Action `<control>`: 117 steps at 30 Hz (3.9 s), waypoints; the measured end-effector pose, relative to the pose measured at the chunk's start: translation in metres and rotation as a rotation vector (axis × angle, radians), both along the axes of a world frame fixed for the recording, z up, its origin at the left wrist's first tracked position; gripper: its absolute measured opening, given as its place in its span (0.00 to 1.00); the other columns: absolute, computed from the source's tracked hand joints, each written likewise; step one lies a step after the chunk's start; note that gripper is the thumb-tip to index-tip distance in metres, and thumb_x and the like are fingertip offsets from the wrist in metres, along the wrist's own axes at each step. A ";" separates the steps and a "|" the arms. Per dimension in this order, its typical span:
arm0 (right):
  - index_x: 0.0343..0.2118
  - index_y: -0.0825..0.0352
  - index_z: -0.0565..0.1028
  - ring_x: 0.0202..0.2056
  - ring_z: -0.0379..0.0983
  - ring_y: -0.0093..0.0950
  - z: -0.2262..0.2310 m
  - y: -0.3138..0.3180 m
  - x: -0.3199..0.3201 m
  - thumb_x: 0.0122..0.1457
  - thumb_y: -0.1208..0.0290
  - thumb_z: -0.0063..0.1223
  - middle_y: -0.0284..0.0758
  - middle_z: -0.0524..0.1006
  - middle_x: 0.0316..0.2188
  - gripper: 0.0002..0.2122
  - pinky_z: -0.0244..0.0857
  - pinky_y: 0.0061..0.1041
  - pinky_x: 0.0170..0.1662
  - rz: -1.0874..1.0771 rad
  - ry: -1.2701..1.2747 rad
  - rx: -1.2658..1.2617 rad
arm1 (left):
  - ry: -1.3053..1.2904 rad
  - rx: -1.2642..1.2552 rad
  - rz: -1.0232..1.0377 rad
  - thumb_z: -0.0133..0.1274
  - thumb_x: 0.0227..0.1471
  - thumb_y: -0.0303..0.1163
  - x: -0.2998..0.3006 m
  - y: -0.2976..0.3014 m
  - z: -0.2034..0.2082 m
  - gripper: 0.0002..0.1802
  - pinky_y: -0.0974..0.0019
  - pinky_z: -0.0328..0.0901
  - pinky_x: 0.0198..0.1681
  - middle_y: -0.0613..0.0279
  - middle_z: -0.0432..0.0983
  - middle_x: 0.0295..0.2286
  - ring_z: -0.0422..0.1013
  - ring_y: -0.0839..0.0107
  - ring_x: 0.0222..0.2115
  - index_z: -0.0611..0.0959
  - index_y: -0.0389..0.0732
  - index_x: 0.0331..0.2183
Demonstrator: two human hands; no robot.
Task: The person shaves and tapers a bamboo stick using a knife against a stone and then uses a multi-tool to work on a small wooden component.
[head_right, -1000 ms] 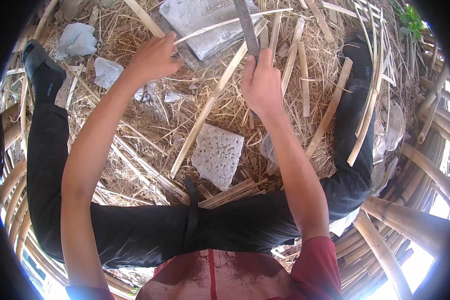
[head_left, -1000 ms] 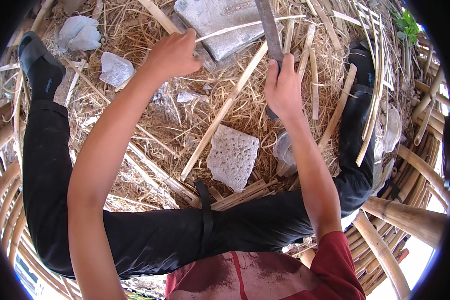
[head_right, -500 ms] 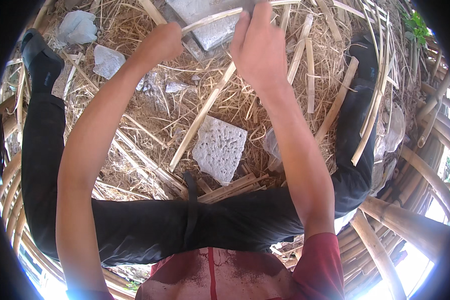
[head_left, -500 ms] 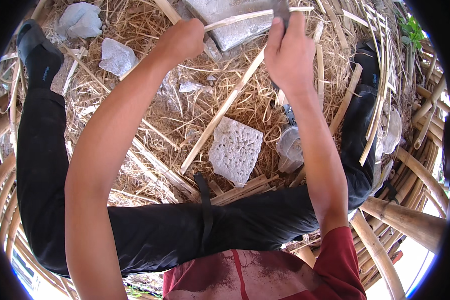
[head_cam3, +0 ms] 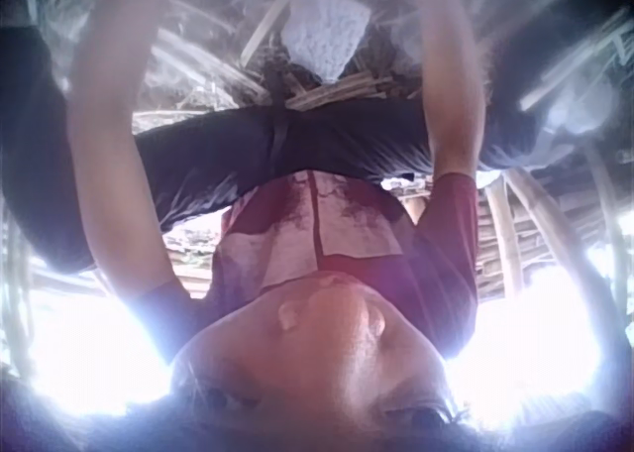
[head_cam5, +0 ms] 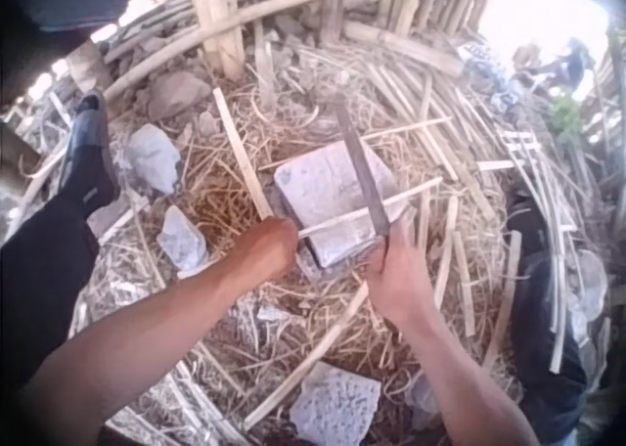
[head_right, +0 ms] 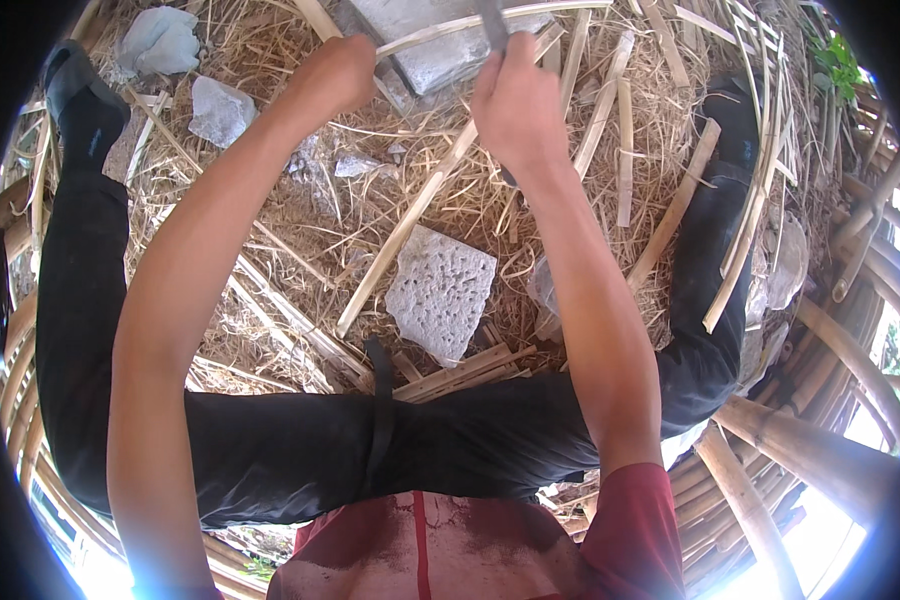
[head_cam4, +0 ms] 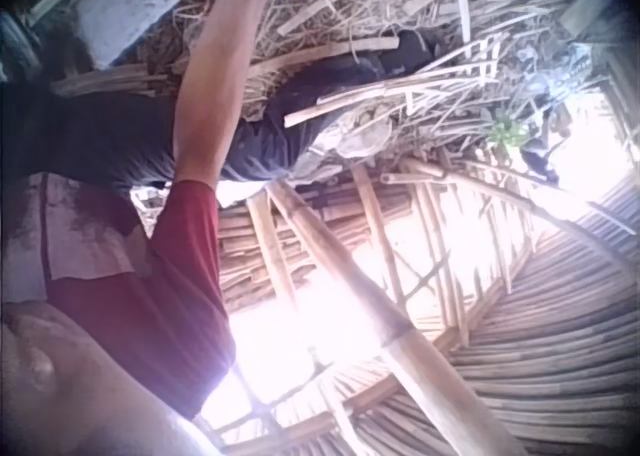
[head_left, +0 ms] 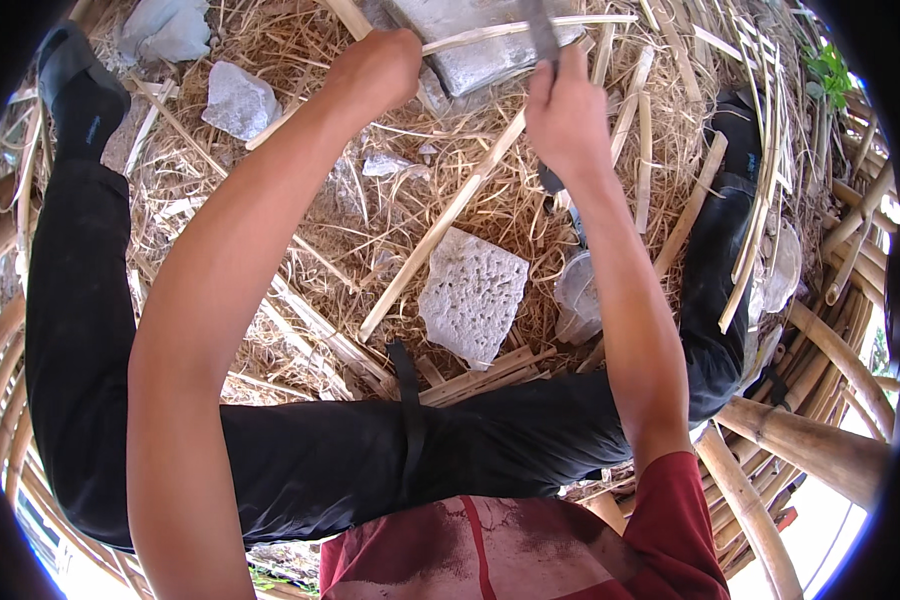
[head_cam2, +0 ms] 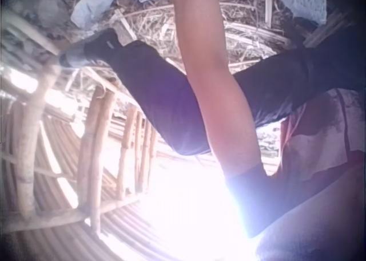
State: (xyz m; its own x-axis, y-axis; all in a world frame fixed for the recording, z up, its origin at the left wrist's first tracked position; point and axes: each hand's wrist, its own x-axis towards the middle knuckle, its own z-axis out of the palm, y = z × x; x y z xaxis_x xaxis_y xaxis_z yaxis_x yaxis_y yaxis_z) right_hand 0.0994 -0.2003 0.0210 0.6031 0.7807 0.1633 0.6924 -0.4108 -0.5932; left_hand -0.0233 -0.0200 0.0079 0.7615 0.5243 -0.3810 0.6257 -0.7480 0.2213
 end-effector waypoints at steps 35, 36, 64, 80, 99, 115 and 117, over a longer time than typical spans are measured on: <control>0.43 0.75 0.64 0.16 0.74 0.37 0.002 0.003 0.008 0.69 0.67 0.42 0.48 0.75 0.20 0.13 0.66 0.36 0.18 -0.135 0.790 -0.040 | -0.067 0.047 0.000 0.59 0.49 0.28 0.001 0.012 -0.013 0.11 0.49 0.74 0.39 0.38 0.81 0.33 0.79 0.44 0.36 0.86 0.31 0.35; 0.43 0.75 0.63 0.15 0.73 0.35 0.002 0.003 0.009 0.69 0.66 0.42 0.47 0.75 0.19 0.14 0.65 0.34 0.17 -0.161 0.906 0.002 | -0.105 0.038 0.014 0.59 0.50 0.31 -0.001 0.014 -0.015 0.11 0.49 0.74 0.38 0.40 0.82 0.33 0.79 0.44 0.36 0.86 0.33 0.34; 0.44 0.78 0.69 0.32 0.74 0.62 0.058 0.010 0.007 0.64 0.72 0.42 0.61 0.76 0.26 0.12 0.68 0.57 0.37 0.021 0.542 -0.220 | 0.107 0.078 -0.002 0.61 0.49 0.26 0.010 0.015 -0.013 0.14 0.49 0.74 0.42 0.35 0.81 0.34 0.80 0.44 0.38 0.84 0.27 0.38; 0.42 0.72 0.65 0.24 0.72 0.57 0.036 0.010 0.009 0.68 0.72 0.42 0.57 0.74 0.25 0.07 0.65 0.49 0.27 -0.161 -0.253 0.244 | -0.254 0.137 -0.138 0.57 0.43 0.27 0.007 0.024 -0.038 0.12 0.49 0.73 0.38 0.34 0.80 0.30 0.79 0.43 0.34 0.85 0.28 0.29; 0.43 0.71 0.64 0.21 0.74 0.40 0.072 0.011 0.018 0.69 0.71 0.40 0.46 0.74 0.23 0.08 0.67 0.43 0.27 -0.375 0.632 0.251 | -0.005 0.058 -0.066 0.63 0.48 0.28 0.023 0.010 -0.013 0.12 0.50 0.74 0.42 0.36 0.81 0.32 0.80 0.45 0.36 0.85 0.26 0.30; 0.45 0.74 0.64 0.30 0.80 0.56 -0.010 0.008 0.012 0.69 0.70 0.35 0.57 0.79 0.27 0.11 0.76 0.49 0.35 -0.035 0.078 -0.304 | -0.039 0.052 -0.063 0.60 0.48 0.27 0.018 0.009 -0.011 0.13 0.49 0.75 0.43 0.37 0.81 0.36 0.80 0.45 0.39 0.86 0.30 0.37; 0.45 0.72 0.66 0.31 0.79 0.55 -0.018 -0.001 0.022 0.69 0.66 0.39 0.57 0.79 0.28 0.12 0.73 0.50 0.37 -0.105 0.122 -0.099 | -0.062 0.059 -0.049 0.60 0.47 0.26 0.022 0.009 -0.012 0.13 0.49 0.75 0.43 0.37 0.81 0.36 0.80 0.45 0.39 0.86 0.30 0.37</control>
